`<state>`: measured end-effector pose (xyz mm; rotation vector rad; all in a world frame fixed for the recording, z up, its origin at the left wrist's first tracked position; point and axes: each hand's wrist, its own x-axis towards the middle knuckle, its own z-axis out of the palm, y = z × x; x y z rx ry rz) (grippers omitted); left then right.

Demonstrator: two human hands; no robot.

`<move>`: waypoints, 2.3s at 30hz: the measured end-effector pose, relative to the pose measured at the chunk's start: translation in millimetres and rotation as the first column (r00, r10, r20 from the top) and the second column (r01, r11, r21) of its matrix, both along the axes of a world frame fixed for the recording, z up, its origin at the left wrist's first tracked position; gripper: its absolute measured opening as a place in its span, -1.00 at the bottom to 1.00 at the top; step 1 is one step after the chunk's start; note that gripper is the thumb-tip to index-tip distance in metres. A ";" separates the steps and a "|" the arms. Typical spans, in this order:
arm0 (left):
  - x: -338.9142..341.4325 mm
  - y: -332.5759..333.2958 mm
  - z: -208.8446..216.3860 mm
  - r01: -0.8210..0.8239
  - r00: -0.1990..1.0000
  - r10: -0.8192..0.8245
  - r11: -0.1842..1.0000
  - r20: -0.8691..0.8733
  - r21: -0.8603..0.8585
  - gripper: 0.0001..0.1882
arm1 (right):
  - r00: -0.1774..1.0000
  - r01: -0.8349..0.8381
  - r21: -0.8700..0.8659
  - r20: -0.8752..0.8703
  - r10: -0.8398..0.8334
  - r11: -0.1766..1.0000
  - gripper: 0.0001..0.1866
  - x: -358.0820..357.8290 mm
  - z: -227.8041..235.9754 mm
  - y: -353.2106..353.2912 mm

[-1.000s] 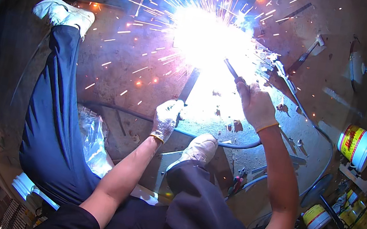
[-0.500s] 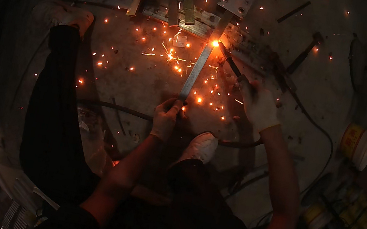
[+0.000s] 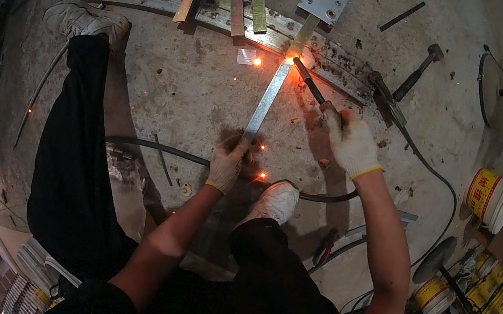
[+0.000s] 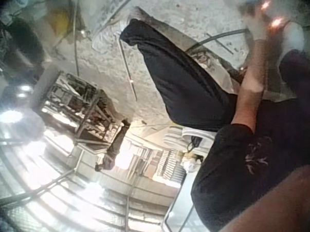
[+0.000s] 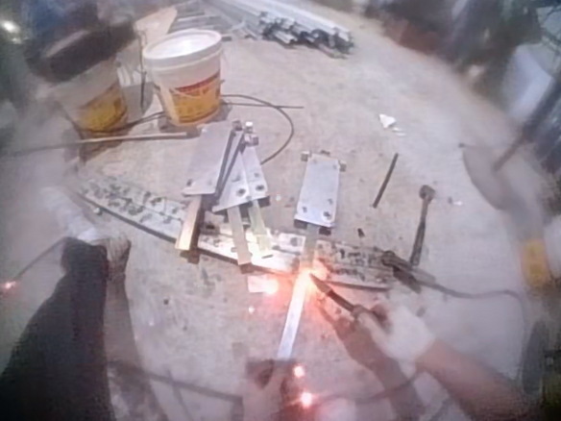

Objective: The person sits on the floor and welds a metal bar to a larger metal frame using a welding torch. They adjust the metal pieces and the welding machine settings during the process.

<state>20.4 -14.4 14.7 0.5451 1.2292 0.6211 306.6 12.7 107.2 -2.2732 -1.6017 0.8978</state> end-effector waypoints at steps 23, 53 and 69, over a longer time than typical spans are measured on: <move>0.9 -3.5 -6.7 0.045 0.988 -0.024 0.990 -0.156 0.135 -0.59 | 0.989 -0.044 -0.059 0.138 0.052 0.997 -0.38 -22.0 10.4 19.0; -0.9 -3.6 -9.9 0.047 0.993 -0.039 0.996 -0.111 0.070 -0.59 | 0.986 -0.029 -0.074 0.160 0.040 0.997 -0.33 -26.1 14.4 21.9; -1.3 1.6 1.1 0.107 0.976 -0.075 0.984 -0.206 0.145 -0.58 | 1.000 -0.020 0.079 -0.022 0.021 0.997 -0.44 -12.0 8.4 6.6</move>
